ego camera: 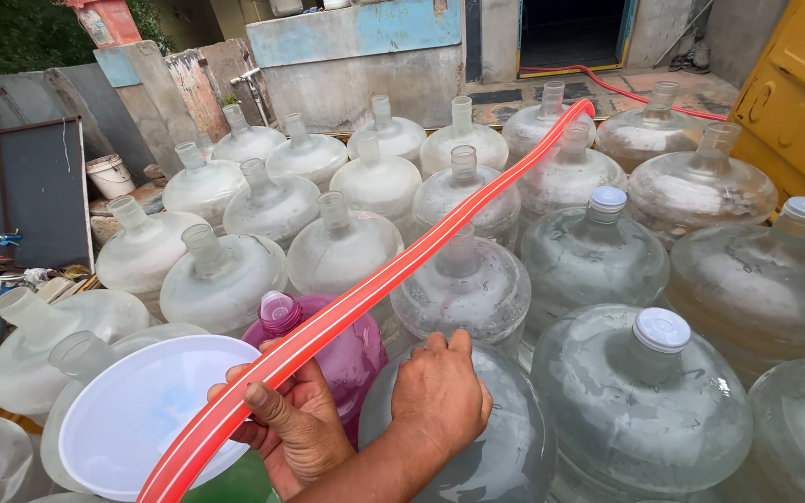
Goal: The person fills large water dispenser jugs arranged in a cart using a red hose, holding the hose in each jug opening while water flows in, and caps the filled jugs. A white funnel with spare caps rests on the jugs as the person works across the row.
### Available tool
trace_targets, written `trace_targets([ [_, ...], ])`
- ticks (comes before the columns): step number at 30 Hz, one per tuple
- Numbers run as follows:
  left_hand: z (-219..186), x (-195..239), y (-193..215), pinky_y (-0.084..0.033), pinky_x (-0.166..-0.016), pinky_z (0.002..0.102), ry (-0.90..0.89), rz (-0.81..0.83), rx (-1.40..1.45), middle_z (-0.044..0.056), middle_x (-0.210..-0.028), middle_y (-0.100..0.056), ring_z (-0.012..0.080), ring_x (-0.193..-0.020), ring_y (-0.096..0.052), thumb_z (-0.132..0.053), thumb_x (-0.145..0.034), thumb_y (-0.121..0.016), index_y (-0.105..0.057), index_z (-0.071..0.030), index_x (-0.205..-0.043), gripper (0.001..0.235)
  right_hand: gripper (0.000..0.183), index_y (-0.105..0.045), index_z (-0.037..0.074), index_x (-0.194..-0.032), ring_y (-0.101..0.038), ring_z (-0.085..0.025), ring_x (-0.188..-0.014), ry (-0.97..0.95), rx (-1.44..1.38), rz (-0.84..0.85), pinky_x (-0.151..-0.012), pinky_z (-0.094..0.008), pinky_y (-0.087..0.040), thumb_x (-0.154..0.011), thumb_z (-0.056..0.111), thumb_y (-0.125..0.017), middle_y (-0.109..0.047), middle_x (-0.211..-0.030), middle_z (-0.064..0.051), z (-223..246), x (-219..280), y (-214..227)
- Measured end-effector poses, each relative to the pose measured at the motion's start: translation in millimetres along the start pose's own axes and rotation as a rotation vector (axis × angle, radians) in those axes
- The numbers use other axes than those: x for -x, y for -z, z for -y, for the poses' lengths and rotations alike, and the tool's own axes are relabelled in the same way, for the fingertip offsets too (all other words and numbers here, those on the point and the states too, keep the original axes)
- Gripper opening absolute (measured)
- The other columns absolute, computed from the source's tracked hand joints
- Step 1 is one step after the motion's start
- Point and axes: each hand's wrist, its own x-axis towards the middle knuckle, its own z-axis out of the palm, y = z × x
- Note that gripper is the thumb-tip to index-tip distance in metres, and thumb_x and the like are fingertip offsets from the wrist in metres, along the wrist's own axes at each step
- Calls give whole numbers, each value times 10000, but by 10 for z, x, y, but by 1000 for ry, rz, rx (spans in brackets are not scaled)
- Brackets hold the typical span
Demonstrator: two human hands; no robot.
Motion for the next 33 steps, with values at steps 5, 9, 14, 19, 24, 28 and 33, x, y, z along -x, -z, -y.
trace_targets([
  [5,123,-143,-34,-547,-893,474,-281,165,-167,193,-1143,-596,352,-1076,-624,-236,-924,-632,-601,-44,-1197,335,497,-533,101,-1323,-753,-294,-1067,47,9,-103,-823,-406,-673,-893,36,-774,-714,-1109,-125,-91,-44,61],
  [9,54,34,44,-467,-994,523,-284,134,-52,192,-1212,-580,371,-1160,-573,-256,-865,-669,-593,-61,-1268,454,466,-528,115,-1303,-750,-283,-1051,-12,81,-126,-807,-390,-668,-897,35,-741,-725,-1094,-114,-3,29,195],
  [14,326,660,309,-354,-1094,582,-466,-302,281,244,-1475,-525,432,-1383,-470,-407,-827,-787,-633,-64,-1375,664,492,-520,165,-1275,-731,-271,-1038,-40,214,-142,-781,-420,-670,-847,31,-724,-702,-1087,-104,103,-13,413],
  [19,1573,1327,1190,-428,-1087,475,-216,-598,211,85,-1358,-672,319,-1284,-597,-163,-902,-657,-698,-116,-1225,329,499,-551,169,-1280,-721,-258,-1037,-130,266,-188,-799,-413,-648,-826,65,-728,-723,-1109,-82,186,9,388],
  [24,2439,1775,1119,-162,-1186,602,-46,-173,-80,99,-1318,-649,346,-1364,-466,68,-657,-649,-645,-129,-1311,683,452,-562,142,-1220,-737,-302,-1063,-93,324,-205,-845,-455,-649,-814,64,-742,-728,-1089,-116,172,-40,519],
  [28,3026,1763,669,-90,-1276,566,110,169,-194,-88,-1348,-658,110,-1412,-485,-41,-712,-695,-624,-318,-1362,710,450,-564,139,-1204,-740,-309,-1060,-111,320,-230,-861,-468,-658,-803,57,-750,-732,-1072,-120,192,-9,451],
  [33,3865,1873,-36,-31,-1201,658,16,128,-29,-80,-1328,-711,163,-1389,-495,-304,-979,-776,-689,-347,-1324,358,449,-563,121,-1217,-741,-314,-1068,-151,300,-234,-867,-443,-655,-814,57,-751,-735,-1071,-133,296,102,312],
])
